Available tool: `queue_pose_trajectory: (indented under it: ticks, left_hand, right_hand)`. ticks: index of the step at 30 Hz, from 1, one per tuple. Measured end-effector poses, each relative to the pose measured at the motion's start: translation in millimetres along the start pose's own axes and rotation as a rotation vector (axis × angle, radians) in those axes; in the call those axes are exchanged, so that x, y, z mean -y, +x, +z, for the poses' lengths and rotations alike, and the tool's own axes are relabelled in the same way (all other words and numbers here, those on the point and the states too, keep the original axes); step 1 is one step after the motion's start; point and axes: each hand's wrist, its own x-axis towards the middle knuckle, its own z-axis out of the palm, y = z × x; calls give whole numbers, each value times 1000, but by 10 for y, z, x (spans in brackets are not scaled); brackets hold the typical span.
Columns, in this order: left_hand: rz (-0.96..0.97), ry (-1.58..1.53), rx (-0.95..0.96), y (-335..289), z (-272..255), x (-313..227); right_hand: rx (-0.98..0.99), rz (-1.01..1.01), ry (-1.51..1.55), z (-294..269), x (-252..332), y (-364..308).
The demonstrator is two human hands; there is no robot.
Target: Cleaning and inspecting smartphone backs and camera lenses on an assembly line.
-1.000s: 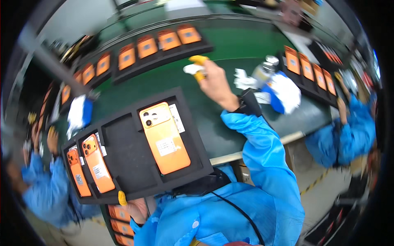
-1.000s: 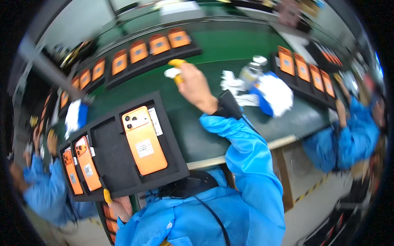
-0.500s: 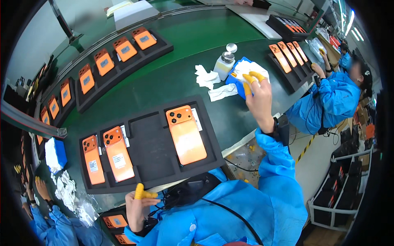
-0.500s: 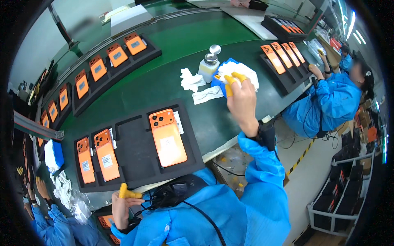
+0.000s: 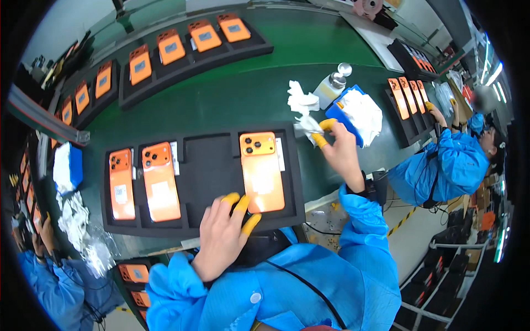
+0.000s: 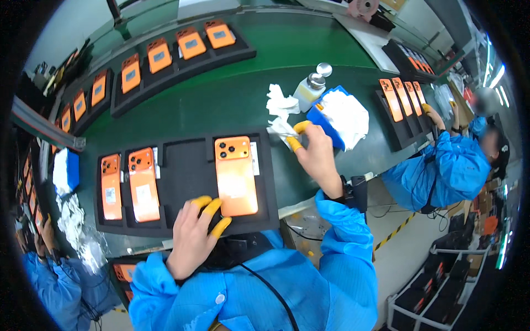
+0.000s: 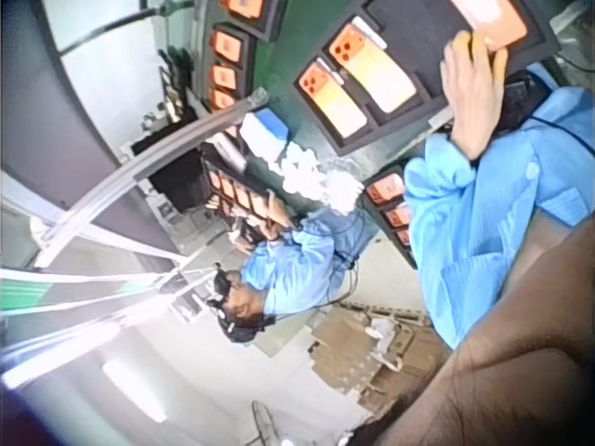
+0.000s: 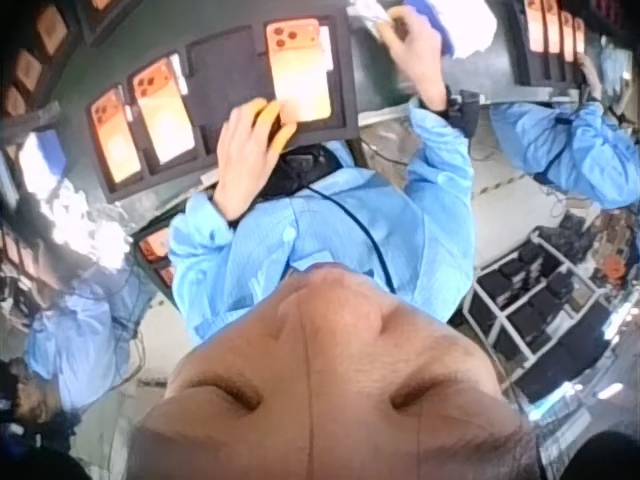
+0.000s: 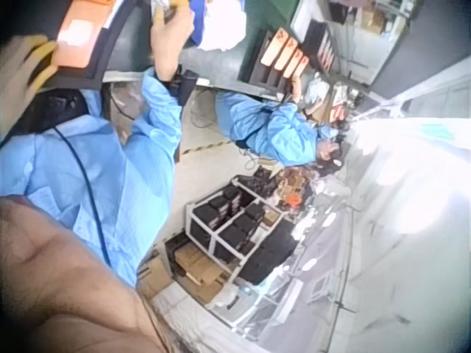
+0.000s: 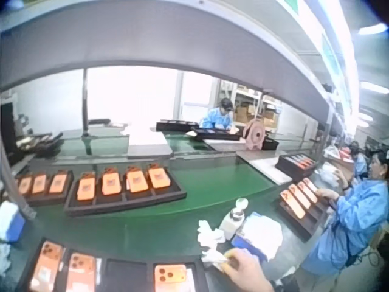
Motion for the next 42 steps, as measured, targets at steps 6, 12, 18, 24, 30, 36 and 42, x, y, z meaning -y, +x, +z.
queue_pose_trajectory:
  ticks: [6, 12, 18, 24, 30, 36, 42]
  left_hand:
    - [-155, 270, 2, 116, 248, 15]
    - [-184, 169, -34, 141, 399, -131]
    - [-236, -99, -98, 187, 417, -279]
    - [-144, -324, -97, 221, 444, -352]
    - [-199, -281, -171, 220, 538, -279]
    - [-237, -287, -147, 75, 575, -249]
    - [-304, -265, -167, -47, 385, -311]
  right_hand:
    - [315, 515, 509, -39, -267, -164]
    - [242, 660, 692, -129, -210, -213]
    - [-101, 411, 712, -163, -115, -241]
    - [-134, 218, 710, -116, -37, -173]
    - [-61, 398, 864, -155, -107, -137]
    - [-195, 232, 747, -233, -129, -39]
    - [-228, 415, 934, -359, -230, 208]
